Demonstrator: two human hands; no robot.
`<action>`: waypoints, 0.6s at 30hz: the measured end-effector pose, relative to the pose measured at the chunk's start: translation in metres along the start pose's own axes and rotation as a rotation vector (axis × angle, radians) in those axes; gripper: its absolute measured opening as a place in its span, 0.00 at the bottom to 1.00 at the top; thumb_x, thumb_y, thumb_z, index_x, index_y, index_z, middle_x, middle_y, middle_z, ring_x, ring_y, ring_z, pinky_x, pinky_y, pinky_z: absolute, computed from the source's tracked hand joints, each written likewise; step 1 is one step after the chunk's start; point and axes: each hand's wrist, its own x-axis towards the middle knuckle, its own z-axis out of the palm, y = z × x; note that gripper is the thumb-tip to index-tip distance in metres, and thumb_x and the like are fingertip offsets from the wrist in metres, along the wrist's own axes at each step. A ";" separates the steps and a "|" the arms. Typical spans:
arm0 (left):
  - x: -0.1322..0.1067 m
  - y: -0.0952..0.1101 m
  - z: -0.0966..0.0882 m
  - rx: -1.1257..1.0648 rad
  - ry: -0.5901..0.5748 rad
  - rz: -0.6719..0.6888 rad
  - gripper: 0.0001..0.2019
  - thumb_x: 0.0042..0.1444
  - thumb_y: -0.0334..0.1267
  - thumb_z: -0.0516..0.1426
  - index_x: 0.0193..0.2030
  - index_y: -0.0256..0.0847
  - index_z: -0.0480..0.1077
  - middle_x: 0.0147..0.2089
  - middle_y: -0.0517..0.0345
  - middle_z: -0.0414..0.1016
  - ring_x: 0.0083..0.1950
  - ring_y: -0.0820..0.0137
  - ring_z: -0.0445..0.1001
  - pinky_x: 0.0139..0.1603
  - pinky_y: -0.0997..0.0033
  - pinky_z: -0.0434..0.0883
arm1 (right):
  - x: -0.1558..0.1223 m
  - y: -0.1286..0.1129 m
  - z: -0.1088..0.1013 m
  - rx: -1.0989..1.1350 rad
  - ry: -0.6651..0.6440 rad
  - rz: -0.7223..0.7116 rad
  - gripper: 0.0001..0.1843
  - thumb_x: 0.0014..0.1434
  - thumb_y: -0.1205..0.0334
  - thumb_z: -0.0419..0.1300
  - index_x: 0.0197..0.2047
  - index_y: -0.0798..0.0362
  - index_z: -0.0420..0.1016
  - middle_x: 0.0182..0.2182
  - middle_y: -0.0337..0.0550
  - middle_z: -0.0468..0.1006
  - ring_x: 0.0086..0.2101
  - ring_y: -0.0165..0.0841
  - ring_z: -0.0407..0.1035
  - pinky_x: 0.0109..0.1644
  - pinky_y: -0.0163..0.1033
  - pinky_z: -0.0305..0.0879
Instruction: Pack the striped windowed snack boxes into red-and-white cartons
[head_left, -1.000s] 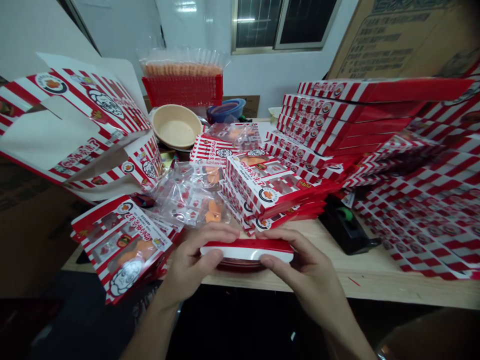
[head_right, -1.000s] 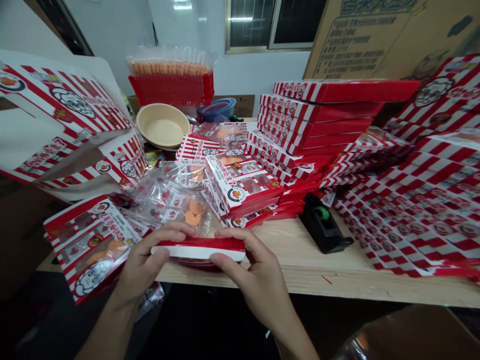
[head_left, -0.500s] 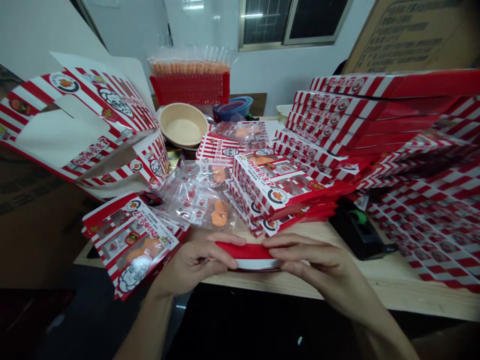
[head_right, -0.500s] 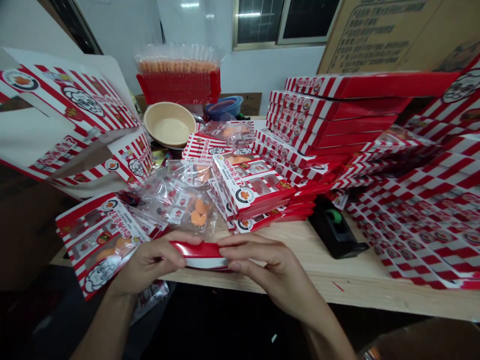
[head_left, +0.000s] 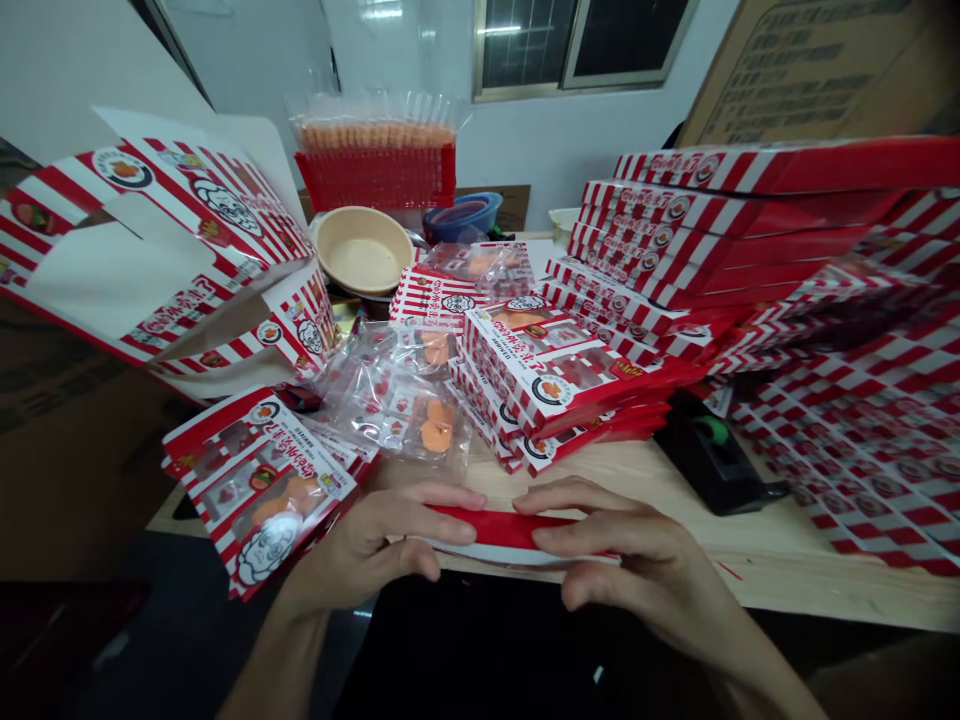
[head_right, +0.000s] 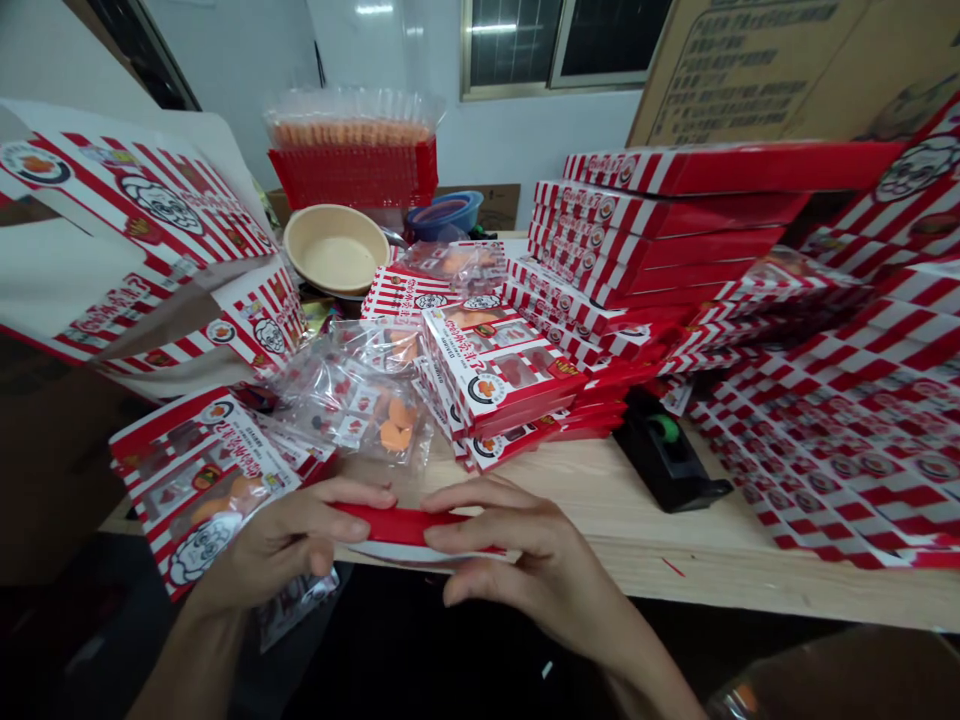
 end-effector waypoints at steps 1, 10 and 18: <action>-0.001 0.001 -0.001 0.033 -0.014 0.002 0.14 0.56 0.36 0.56 0.49 0.56 0.71 0.53 0.55 0.72 0.52 0.63 0.72 0.49 0.63 0.71 | -0.001 0.000 -0.003 -0.016 -0.039 0.001 0.21 0.49 0.64 0.66 0.46 0.35 0.73 0.46 0.38 0.76 0.44 0.34 0.71 0.44 0.38 0.71; 0.000 -0.003 0.011 0.379 0.150 0.239 0.17 0.56 0.26 0.54 0.51 0.47 0.68 0.55 0.53 0.69 0.54 0.69 0.69 0.52 0.67 0.69 | -0.011 -0.003 -0.002 -0.315 -0.041 -0.085 0.23 0.58 0.71 0.56 0.54 0.39 0.68 0.51 0.40 0.72 0.51 0.31 0.66 0.52 0.36 0.66; -0.007 -0.017 0.016 0.179 0.280 0.160 0.11 0.55 0.32 0.57 0.45 0.47 0.68 0.52 0.52 0.73 0.52 0.66 0.72 0.47 0.67 0.73 | -0.005 0.008 -0.005 -0.214 -0.033 -0.015 0.15 0.59 0.71 0.54 0.46 0.44 0.73 0.48 0.41 0.73 0.48 0.30 0.68 0.49 0.34 0.67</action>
